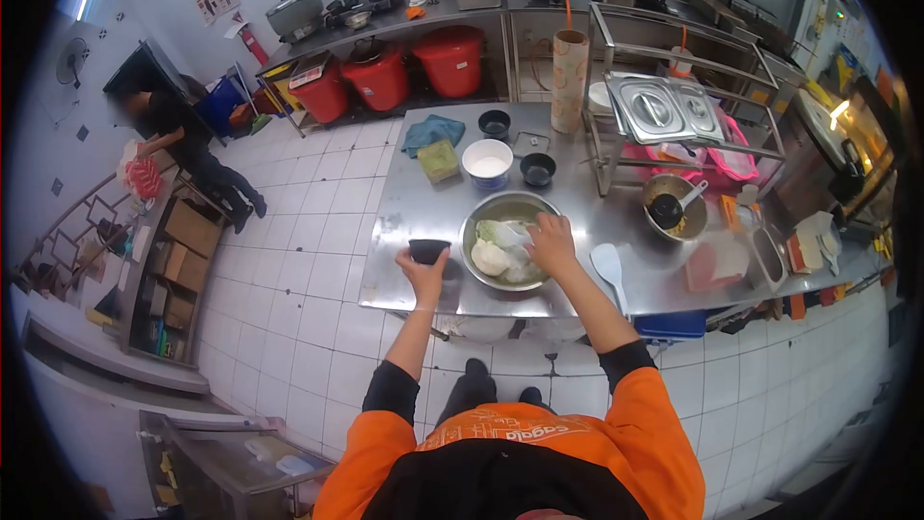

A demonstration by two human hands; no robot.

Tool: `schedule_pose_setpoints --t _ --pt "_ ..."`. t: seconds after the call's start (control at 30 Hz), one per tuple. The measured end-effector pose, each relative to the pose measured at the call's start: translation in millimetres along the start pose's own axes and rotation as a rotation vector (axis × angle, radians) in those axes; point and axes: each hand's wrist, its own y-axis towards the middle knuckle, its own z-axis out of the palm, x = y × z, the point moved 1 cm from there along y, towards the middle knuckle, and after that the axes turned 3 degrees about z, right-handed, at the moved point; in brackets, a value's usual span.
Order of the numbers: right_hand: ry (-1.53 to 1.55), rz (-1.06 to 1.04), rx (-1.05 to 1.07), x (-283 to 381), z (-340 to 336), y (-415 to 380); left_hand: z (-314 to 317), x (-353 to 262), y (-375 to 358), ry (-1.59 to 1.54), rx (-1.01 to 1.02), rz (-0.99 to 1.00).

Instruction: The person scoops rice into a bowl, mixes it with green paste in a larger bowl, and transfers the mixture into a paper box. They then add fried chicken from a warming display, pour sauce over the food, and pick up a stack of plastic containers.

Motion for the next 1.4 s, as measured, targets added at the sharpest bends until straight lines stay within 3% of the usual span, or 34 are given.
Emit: schedule_pose_setpoints --t 0.03,0.1,0.27,0.37,0.4,0.5,0.6,0.7,0.73,0.8,0.93,1.0,1.2,1.27,1.33,1.4 --pt "0.002 -0.002 -0.007 -5.6 17.8 10.1 0.2 5.8 -1.1 -0.071 0.053 -0.019" --pt "-0.023 0.005 0.351 -17.7 52.0 23.2 3.6 17.4 -3.1 -0.201 0.231 -0.080" --pt "0.012 0.215 0.470 -8.5 -26.2 17.3 -24.0 40.9 14.3 -0.031 0.526 -0.095" --pt "-0.076 0.265 0.662 -4.0 -43.4 9.7 -27.1 70.7 90.8 -0.120 0.672 -0.058" --pt "-0.093 0.264 0.667 -2.5 -52.0 13.9 -20.3 77.2 115.6 -0.211 0.734 -0.027" --pt "0.037 0.389 0.520 -4.9 -69.8 31.6 31.5 48.8 198.8 -0.104 0.545 0.184" --pt "0.257 0.441 0.347 -13.3 -69.2 46.2 90.1 48.2 246.4 -0.043 0.608 0.303" --pt "0.530 0.770 0.253 -7.3 -49.1 57.0 120.8 67.3 261.5 -0.308 0.679 0.176" --pt "0.518 0.774 0.260 -1.0 -46.6 68.3 123.4 67.0 260.3 -0.318 0.682 0.166" --pt "0.373 0.654 0.112 14.4 -42.3 99.0 116.5 63.4 253.0 -0.141 0.562 0.409" --pt "0.327 0.628 0.205 32.7 -18.5 159.2 92.3 18.1 221.3 -0.178 0.535 0.434" --pt "0.172 0.308 0.062 38.3 -5.3 178.2 79.8 -12.2 199.4 -0.321 0.571 0.397" --pt "0.086 0.101 0.143 51.0 -38.7 187.0 60.7 -70.2 173.6 -0.346 0.624 0.331" --pt "0.091 0.100 0.190 50.3 -44.8 179.3 54.5 -80.2 168.9 -0.319 0.649 0.319" --pt "0.198 0.178 0.298 44.3 -47.1 176.1 53.0 -88.6 169.9 -0.199 0.648 0.533" --pt "0.232 0.283 0.425 39.6 -53.0 177.4 53.7 -88.4 166.5 -0.239 0.659 0.526"
